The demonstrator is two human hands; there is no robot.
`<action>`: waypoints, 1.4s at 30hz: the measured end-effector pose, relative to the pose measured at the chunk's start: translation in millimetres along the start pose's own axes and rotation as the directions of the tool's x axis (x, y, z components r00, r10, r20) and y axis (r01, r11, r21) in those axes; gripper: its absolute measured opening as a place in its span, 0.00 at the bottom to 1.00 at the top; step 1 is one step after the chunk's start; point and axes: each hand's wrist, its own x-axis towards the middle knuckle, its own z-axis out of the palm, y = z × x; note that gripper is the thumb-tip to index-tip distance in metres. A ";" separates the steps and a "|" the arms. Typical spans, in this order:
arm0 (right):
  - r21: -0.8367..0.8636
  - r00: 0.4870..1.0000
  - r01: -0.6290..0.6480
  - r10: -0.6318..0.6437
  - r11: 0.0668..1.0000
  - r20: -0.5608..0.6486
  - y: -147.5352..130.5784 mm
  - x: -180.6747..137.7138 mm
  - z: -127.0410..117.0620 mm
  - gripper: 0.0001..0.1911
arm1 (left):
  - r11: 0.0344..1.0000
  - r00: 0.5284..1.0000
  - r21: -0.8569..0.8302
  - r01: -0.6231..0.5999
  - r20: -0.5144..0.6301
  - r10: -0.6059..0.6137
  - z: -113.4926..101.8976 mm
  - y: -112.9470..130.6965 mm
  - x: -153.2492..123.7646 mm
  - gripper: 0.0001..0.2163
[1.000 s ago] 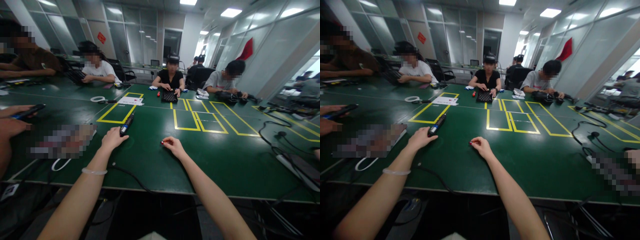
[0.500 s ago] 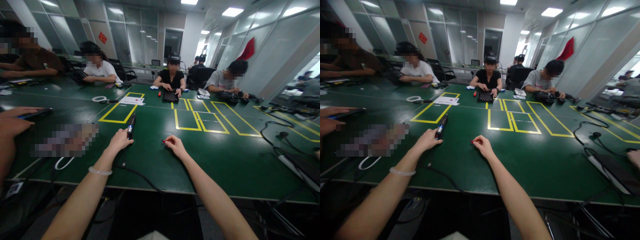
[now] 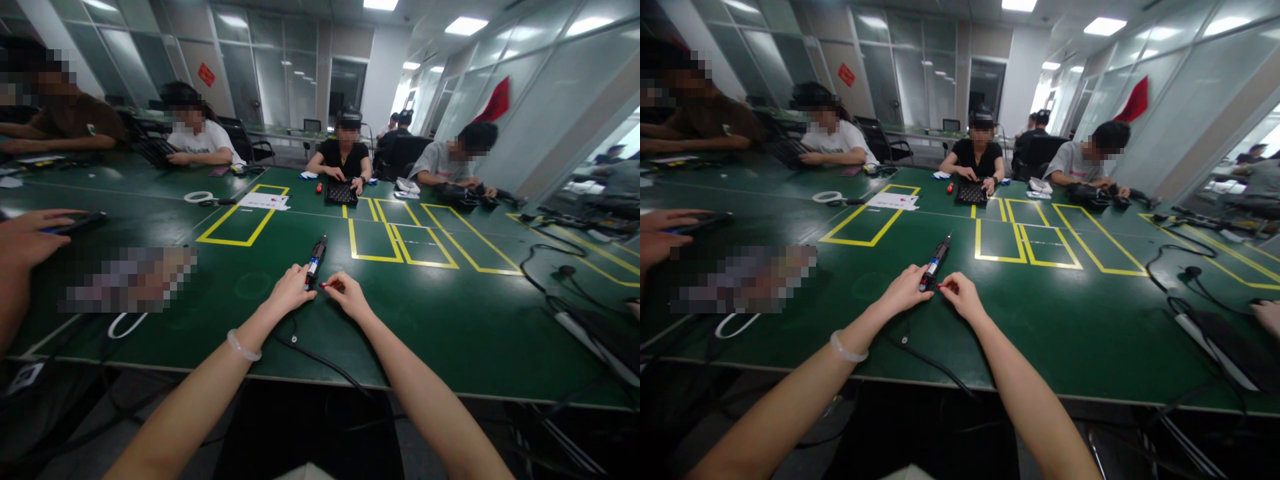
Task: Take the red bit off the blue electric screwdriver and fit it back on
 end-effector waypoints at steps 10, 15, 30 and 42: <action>-0.146 0.998 0.051 -0.045 0.988 0.047 -1.1 -0.2 2.3 0.03 | 0.995 0.997 -0.057 -0.076 0.014 0.076 7.3 17.2 -1.8 0.26; -0.222 0.998 0.064 -0.058 0.973 0.034 -4.0 1.0 3.6 0.03 | 0.997 0.997 -0.036 -0.066 0.028 0.067 4.3 20.2 -3.8 0.27; -0.085 0.999 0.040 -0.042 0.996 -0.016 2.2 -2.5 -0.6 0.10 | 0.992 0.999 0.129 0.009 -0.037 -0.005 6.6 31.0 -10.4 0.25; -0.053 0.999 -0.049 0.047 0.997 -0.022 0.3 -2.6 -4.4 0.10 | 0.979 0.990 0.151 0.135 0.010 -0.138 -16.0 -29.4 -14.1 0.30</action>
